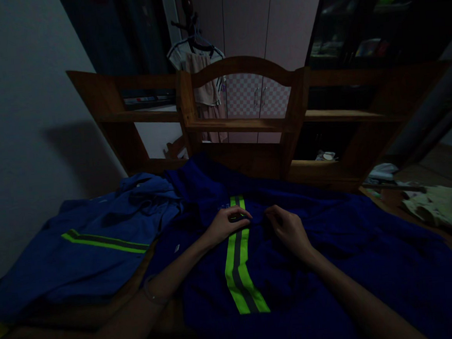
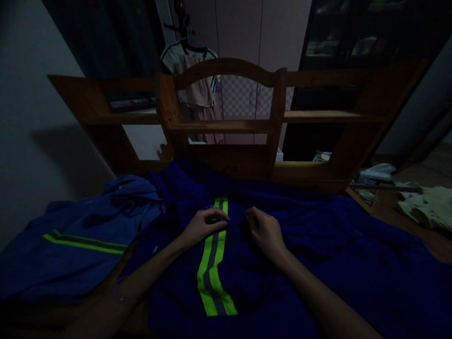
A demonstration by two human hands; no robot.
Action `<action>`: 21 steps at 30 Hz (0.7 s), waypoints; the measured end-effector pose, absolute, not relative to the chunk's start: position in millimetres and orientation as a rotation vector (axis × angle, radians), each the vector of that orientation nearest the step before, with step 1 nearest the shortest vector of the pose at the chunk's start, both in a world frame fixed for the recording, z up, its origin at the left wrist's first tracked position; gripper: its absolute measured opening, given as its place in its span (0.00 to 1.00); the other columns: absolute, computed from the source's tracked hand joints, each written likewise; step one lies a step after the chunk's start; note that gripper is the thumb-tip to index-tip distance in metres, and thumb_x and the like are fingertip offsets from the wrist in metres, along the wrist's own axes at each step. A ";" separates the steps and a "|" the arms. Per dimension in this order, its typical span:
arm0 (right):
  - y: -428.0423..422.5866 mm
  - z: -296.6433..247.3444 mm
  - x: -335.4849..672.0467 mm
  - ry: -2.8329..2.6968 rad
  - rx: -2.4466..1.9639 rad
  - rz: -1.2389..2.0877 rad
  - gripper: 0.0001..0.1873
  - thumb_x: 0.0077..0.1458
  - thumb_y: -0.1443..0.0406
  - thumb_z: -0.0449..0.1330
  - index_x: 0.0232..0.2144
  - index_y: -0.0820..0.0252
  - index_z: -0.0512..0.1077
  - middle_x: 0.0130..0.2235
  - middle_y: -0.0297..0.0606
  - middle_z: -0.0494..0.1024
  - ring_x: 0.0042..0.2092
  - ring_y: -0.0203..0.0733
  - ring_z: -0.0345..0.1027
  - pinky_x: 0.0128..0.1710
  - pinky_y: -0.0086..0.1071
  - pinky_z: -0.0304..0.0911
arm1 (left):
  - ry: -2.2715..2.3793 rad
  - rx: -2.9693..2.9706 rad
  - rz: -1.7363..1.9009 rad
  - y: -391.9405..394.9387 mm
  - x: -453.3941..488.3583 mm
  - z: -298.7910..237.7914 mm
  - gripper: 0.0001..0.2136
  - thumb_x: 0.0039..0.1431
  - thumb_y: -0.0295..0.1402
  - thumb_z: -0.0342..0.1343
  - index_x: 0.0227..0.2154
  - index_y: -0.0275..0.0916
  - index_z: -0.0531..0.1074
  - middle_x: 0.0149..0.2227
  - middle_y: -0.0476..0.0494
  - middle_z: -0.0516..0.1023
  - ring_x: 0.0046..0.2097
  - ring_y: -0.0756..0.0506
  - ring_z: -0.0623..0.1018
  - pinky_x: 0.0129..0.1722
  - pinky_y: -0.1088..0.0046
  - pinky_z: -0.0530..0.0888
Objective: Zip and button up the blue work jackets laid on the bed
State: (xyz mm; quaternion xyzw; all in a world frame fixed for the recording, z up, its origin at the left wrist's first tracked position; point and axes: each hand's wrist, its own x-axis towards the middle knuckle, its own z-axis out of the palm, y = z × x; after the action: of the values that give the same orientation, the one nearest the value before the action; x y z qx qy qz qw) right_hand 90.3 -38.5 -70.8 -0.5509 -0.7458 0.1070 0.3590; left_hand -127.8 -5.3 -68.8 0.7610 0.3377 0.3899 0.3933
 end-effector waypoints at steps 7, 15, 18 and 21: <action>-37.6 -71.1 91.1 -1.922 -1.416 0.284 0.11 0.60 0.64 0.48 0.37 0.55 0.70 0.34 0.34 0.77 0.35 0.39 0.71 0.34 0.27 0.60 | 0.859 1.981 0.998 -5.2 -127.0 -70.2 0.09 0.56 0.36 0.54 0.34 0.37 0.74 0.36 0.45 0.76 0.40 0.47 0.75 0.42 0.74 0.70; -37.8 -72.5 91.3 -1.918 -1.413 0.279 0.11 0.60 0.64 0.48 0.37 0.55 0.70 0.34 0.34 0.77 0.35 0.39 0.71 0.34 0.27 0.60 | 0.863 1.991 0.983 -3.9 -125.5 -71.7 0.10 0.58 0.38 0.51 0.35 0.37 0.72 0.36 0.46 0.74 0.40 0.48 0.74 0.43 0.74 0.69; -37.7 -72.3 91.3 -1.914 -1.406 0.278 0.11 0.60 0.64 0.48 0.37 0.55 0.70 0.34 0.34 0.77 0.35 0.38 0.71 0.34 0.27 0.59 | 0.858 1.995 0.993 -4.8 -124.4 -71.1 0.10 0.59 0.38 0.51 0.35 0.37 0.71 0.36 0.47 0.73 0.41 0.48 0.73 0.43 0.74 0.68; -37.7 -71.9 91.3 -1.914 -1.397 0.280 0.10 0.60 0.65 0.48 0.37 0.54 0.70 0.34 0.34 0.77 0.35 0.38 0.71 0.33 0.27 0.59 | 0.857 2.006 0.996 -5.3 -123.6 -70.9 0.10 0.60 0.38 0.50 0.35 0.37 0.71 0.35 0.47 0.72 0.39 0.48 0.72 0.42 0.74 0.67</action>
State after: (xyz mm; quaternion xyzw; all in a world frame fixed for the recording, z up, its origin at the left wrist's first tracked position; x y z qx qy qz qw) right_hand 91.3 -37.7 -71.9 -0.5443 -0.7455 0.1092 0.3688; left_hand -123.6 -5.3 -70.9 0.7793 0.3328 0.3870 0.3635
